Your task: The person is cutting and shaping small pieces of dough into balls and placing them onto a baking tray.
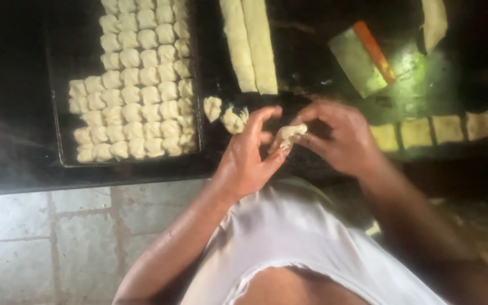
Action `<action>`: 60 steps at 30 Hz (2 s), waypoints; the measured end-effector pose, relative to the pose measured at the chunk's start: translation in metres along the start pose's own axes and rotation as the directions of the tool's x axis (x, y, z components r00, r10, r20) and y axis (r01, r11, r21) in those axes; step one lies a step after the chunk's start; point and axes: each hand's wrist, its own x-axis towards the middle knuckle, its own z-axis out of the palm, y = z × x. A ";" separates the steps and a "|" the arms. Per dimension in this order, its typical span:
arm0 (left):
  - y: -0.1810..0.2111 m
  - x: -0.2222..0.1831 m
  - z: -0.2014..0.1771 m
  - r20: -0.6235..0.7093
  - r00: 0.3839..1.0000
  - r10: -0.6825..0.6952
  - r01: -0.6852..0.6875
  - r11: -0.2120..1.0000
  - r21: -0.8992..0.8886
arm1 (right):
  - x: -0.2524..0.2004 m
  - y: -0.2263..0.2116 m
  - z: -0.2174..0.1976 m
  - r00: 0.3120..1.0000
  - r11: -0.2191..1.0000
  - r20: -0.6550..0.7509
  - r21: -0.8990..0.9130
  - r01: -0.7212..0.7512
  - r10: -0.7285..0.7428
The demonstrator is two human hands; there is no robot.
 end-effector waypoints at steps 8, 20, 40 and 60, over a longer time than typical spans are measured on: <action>-0.032 -0.006 -0.028 0.075 0.952 -0.298 0.295 0.817 -0.496 | 0.009 -0.020 0.058 0.587 0.281 0.196 -0.732 0.620 -0.786; -0.045 -0.015 -0.080 0.125 0.952 -0.278 0.280 0.960 0.002 | 0.051 -0.022 0.089 0.506 0.016 0.337 -0.820 0.572 -0.794; -0.061 -0.041 -0.219 -0.245 0.949 -0.198 0.169 0.977 -0.133 | 0.051 -0.001 0.108 0.839 0.575 -0.537 -0.660 -0.484 0.091; -0.111 -0.100 -0.355 -0.530 0.824 0.201 0.053 0.904 0.425 | 0.285 -0.071 0.321 0.861 0.570 0.176 -0.684 0.455 -0.477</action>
